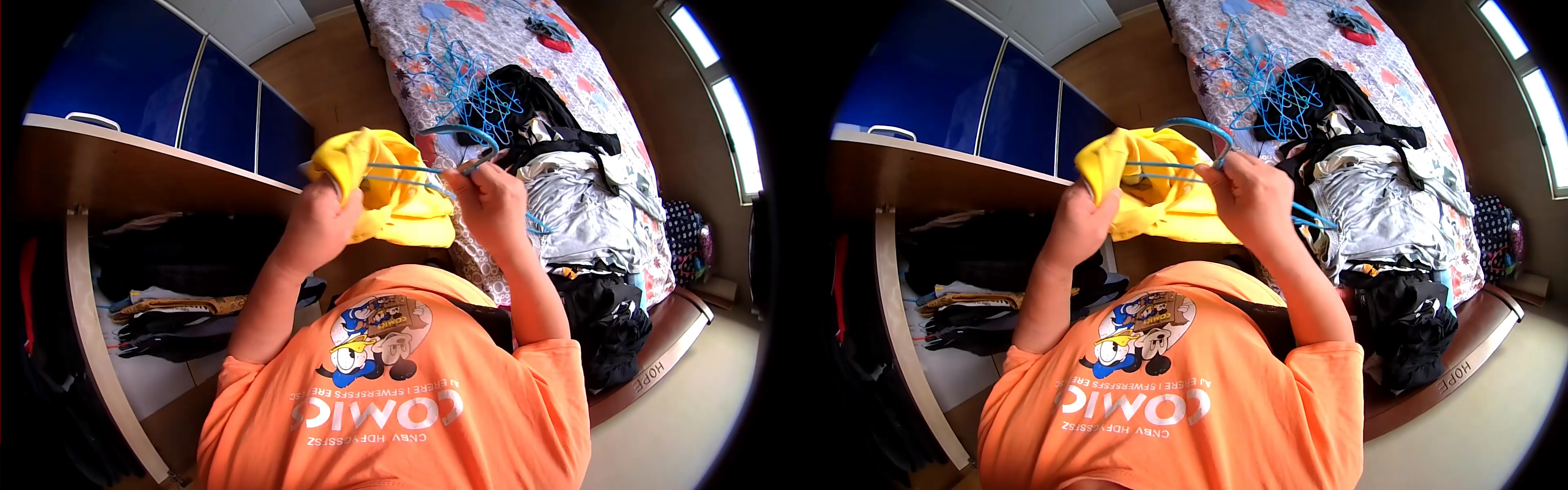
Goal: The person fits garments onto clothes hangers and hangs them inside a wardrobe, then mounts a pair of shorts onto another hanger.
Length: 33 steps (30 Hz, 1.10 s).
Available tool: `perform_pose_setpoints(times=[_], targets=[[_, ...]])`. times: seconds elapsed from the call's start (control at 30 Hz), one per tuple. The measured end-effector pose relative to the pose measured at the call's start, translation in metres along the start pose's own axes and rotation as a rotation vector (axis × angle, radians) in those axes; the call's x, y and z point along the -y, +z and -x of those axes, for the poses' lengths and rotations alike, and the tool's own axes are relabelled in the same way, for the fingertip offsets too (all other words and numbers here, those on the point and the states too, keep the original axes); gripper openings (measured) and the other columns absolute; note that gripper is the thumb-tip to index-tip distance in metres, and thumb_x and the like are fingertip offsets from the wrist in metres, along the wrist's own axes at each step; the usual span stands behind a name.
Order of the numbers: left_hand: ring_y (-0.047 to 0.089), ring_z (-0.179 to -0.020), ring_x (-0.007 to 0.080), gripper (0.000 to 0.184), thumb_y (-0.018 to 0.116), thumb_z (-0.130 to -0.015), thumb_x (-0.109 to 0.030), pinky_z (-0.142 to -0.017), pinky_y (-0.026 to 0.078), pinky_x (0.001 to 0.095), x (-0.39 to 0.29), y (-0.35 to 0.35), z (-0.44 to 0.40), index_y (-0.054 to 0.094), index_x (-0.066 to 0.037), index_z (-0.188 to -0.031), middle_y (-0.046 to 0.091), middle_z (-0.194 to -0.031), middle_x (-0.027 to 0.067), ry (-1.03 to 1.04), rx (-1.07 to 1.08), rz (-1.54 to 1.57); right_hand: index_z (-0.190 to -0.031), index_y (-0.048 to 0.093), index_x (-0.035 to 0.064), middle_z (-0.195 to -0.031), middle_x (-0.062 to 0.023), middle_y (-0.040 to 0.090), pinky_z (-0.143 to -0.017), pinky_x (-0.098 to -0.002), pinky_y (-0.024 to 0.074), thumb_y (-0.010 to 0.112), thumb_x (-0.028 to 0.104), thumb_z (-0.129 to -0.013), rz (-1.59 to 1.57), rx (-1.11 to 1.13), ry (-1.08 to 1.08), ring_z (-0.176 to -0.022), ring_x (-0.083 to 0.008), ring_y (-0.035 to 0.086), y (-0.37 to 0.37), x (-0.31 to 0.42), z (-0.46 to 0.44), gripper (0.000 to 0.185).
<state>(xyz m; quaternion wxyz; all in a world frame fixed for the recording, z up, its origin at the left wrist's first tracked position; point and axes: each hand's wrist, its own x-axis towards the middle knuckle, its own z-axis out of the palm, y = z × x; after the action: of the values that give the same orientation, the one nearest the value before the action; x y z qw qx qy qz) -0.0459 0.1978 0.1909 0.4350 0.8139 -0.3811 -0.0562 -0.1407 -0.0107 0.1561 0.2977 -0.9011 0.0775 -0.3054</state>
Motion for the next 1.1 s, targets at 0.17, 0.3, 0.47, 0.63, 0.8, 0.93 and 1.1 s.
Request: perform_pose_setpoints(times=[0.17,0.3,0.47,0.63,0.8,0.93,1.1], targets=[[0.059,-0.074,0.0368,0.014,0.058,-0.081,-0.004,-0.067,0.048,0.0403,-0.016,0.010,0.000,0.058,0.003,-0.093,0.061,-0.080,0.0195,0.208,0.131,-0.238,-0.073,0.059,0.0061,-0.060,-0.0066,0.052,-0.044,-0.0323,0.0397,0.069,0.010,-0.075,-0.200,0.033,-0.195,-0.049,-0.0252,0.052,0.017,0.014,0.001,0.011],[0.060,-0.067,0.0313,0.006,0.057,-0.075,-0.005,-0.059,0.049,0.0395,-0.028,0.013,0.004,0.056,0.000,-0.077,0.056,-0.074,0.0165,0.312,0.162,-0.521,-0.074,0.060,0.0080,-0.063,-0.0058,0.054,-0.045,-0.0338,0.0413,0.069,0.014,-0.073,-0.211,0.035,-0.312,-0.053,-0.0251,0.055,0.022,0.009,-0.004,0.011],[0.058,-0.067,0.0222,0.008,0.053,-0.076,-0.008,-0.056,0.044,0.0341,-0.034,0.008,-0.009,0.055,-0.009,-0.068,0.056,-0.065,0.0057,0.239,0.069,-0.937,-0.073,0.059,0.0081,-0.068,-0.0052,0.054,-0.054,-0.0360,0.0424,0.071,0.024,-0.071,-0.186,-0.096,-0.369,-0.061,-0.0246,0.054,0.024,0.012,-0.019,0.020],[0.054,-0.065,0.0274,0.010,0.067,-0.076,-0.009,-0.061,0.045,0.0364,-0.023,-0.016,-0.022,0.059,-0.003,-0.075,0.056,-0.066,0.0094,0.304,-0.100,-0.826,-0.081,0.062,0.0056,-0.072,-0.0054,0.055,-0.054,-0.0321,0.0416,0.067,0.017,-0.077,-0.142,-0.342,-0.584,-0.061,-0.0213,0.052,0.007,0.004,0.003,0.013],[0.062,-0.069,0.0272,0.016,0.067,-0.081,-0.012,-0.060,0.049,0.0333,-0.016,-0.024,-0.015,0.060,0.002,-0.084,0.062,-0.076,0.0114,0.108,-0.165,-0.314,-0.081,0.063,0.0061,-0.073,-0.0110,0.060,-0.060,-0.0386,0.0479,0.065,0.033,-0.080,-0.056,0.305,0.062,-0.071,-0.0270,0.061,0.067,-0.036,0.044,0.027],[0.064,-0.074,0.0167,0.019,0.064,-0.086,-0.015,-0.065,0.050,0.0263,-0.027,-0.029,-0.008,0.061,0.002,-0.094,0.065,-0.083,0.0095,0.035,-0.173,0.021,-0.132,0.040,-0.0041,-0.115,-0.0188,0.057,-0.089,-0.0330,0.0450,0.057,0.052,-0.084,-0.891,0.890,0.628,-0.104,-0.0252,0.058,0.138,-0.095,0.058,0.076],[0.062,-0.078,0.0109,0.026,0.061,-0.089,-0.023,-0.069,0.049,0.0248,-0.032,-0.041,-0.006,0.060,0.002,-0.099,0.065,-0.086,0.0053,-0.028,-0.192,0.214,-0.127,0.044,0.0034,-0.120,-0.0130,0.054,-0.095,-0.0419,0.0459,0.065,0.025,-0.083,-1.977,0.734,0.946,-0.109,-0.0273,0.056,0.126,-0.050,0.041,0.054]])
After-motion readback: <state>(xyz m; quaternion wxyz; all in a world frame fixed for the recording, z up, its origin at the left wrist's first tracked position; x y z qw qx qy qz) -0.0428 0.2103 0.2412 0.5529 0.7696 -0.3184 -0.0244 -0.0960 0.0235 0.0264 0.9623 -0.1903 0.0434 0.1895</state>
